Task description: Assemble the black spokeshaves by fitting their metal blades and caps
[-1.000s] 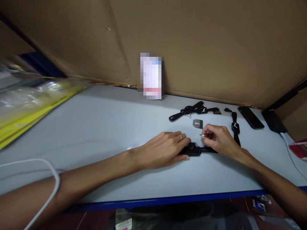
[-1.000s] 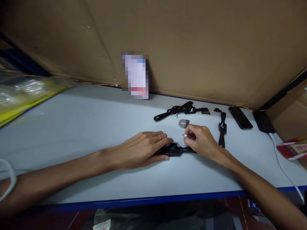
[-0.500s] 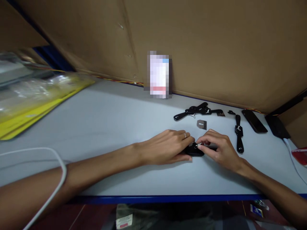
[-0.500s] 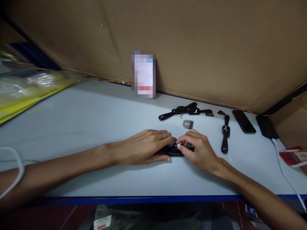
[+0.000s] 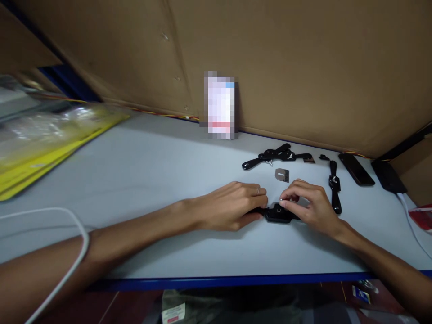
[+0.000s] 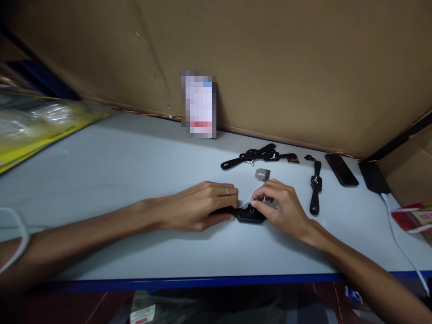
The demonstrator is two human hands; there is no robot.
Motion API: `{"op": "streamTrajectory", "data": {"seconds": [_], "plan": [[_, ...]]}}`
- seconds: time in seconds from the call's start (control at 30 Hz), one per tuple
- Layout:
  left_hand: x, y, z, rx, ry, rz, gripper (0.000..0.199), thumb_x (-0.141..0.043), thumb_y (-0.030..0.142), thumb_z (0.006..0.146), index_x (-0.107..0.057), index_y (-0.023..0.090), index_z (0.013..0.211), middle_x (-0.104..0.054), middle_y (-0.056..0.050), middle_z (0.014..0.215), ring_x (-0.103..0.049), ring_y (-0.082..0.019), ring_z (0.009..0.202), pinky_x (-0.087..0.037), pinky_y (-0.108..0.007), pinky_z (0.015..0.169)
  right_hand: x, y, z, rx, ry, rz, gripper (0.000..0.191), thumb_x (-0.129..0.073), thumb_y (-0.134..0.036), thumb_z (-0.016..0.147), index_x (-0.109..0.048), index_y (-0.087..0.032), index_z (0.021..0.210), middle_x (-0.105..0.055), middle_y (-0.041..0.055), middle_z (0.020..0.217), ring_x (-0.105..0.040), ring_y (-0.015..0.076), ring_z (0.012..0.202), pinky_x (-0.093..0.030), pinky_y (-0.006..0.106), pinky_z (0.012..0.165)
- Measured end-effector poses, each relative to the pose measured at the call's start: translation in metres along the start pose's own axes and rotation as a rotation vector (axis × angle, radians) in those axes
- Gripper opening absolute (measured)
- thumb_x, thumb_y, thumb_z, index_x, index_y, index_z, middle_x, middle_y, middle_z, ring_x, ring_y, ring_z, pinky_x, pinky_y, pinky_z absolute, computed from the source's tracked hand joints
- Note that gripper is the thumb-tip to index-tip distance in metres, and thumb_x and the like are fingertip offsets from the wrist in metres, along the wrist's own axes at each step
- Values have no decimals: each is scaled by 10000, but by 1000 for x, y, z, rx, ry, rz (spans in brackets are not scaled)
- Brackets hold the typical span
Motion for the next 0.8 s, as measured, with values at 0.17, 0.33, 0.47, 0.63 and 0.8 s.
{"op": "streamTrajectory", "data": {"seconds": [0.17,0.33,0.47,0.63,0.8], "plan": [[-2,5,2,-47,47,101,102,-517,216,972,-600,165,942,-641,-35,889,-577,-183,785,-452,-314,668,2,-1,-3,90,-34,-29,109,-643,-143,877,-692,-203,801,-626,-2,723,-552,145,708,-453,314,670],[-4,8,3,-79,66,188,112,-521,214,977,-614,159,945,-646,-34,868,-582,-199,780,-456,-333,658,0,-1,-5,126,-56,-31,92,-652,-136,882,-681,-183,808,-615,-2,721,-547,136,700,-454,299,662],[-4,8,2,-89,87,203,107,-524,214,974,-608,164,931,-648,-32,868,-581,-193,775,-458,-332,652,-2,0,-6,138,-47,-96,96,-632,-128,897,-670,-182,827,-620,7,738,-541,145,719,-451,302,675],[-5,7,2,-86,100,211,152,-492,222,996,-604,169,909,-640,-30,859,-576,-177,764,-458,-318,655,-4,-1,-6,210,-67,-210,130,-557,-148,949,-659,-177,874,-626,38,791,-522,162,748,-438,315,687],[-5,9,3,-138,127,295,206,-455,174,997,-601,167,853,-622,-31,818,-553,-180,728,-441,-328,623,-3,-2,-3,144,-133,-195,141,-565,-142,940,-661,-184,846,-624,28,776,-532,157,736,-426,303,682]]}}
Point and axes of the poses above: each hand's wrist, its own z-axis towards the middle knuckle, its own x-axis out of the back of the hand, y = z × x, the point moved 3 cm from there along z, towards the middle knuckle
